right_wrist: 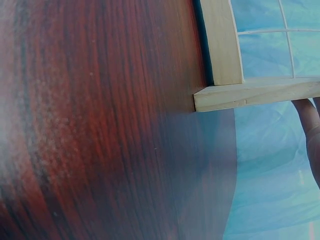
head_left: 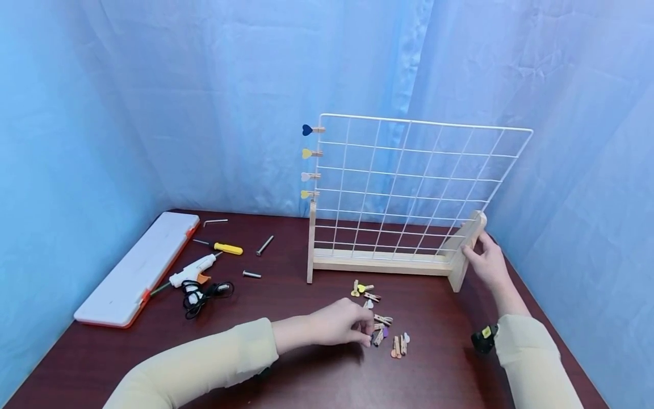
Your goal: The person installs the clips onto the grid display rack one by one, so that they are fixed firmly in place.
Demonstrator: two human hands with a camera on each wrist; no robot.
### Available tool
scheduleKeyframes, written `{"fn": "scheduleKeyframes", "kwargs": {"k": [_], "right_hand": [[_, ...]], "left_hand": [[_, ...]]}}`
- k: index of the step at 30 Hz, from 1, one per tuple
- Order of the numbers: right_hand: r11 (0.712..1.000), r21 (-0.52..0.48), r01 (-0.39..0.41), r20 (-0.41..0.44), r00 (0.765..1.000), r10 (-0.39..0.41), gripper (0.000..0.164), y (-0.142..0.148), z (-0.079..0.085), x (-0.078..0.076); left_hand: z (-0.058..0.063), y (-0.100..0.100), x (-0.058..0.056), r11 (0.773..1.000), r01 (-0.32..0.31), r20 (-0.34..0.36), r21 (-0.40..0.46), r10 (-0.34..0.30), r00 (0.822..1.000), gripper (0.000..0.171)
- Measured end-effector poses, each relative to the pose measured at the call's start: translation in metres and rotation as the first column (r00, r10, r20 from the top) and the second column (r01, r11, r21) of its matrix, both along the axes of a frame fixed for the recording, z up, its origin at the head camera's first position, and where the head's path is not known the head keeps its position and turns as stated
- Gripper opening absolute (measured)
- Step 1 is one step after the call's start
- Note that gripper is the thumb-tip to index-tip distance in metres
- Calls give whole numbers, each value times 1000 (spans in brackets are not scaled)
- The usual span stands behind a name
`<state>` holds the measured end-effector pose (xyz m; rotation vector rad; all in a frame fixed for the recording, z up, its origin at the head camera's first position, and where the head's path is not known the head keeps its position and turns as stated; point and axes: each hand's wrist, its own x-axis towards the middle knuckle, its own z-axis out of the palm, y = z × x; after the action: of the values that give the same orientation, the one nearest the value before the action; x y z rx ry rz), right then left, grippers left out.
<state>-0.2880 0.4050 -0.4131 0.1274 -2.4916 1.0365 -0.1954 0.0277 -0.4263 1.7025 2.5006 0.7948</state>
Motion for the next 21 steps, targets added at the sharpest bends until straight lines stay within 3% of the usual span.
{"fn": "scheduleKeyframes", "kwargs": {"k": [6,12,17,21], "right_hand": [[1000,-14,-9,19,1000,9,49,-2,0,0],[999,-29,-19,22,1000,19,49,-1,1,-2],[999,-34,-25,5,1000,26,49,-3,1,-2],[1000,-20,-20,5,1000,20,49,-4,1,-3]], "left_hand": [[22,-13,-8,997,-47,72,62,42,997,22],[56,-27,-16,986,-119,94,113,109,990,24],[94,-41,-28,964,-153,24,218,151,988,18],[123,-53,-37,926,-161,-34,341,183,983,11]]}}
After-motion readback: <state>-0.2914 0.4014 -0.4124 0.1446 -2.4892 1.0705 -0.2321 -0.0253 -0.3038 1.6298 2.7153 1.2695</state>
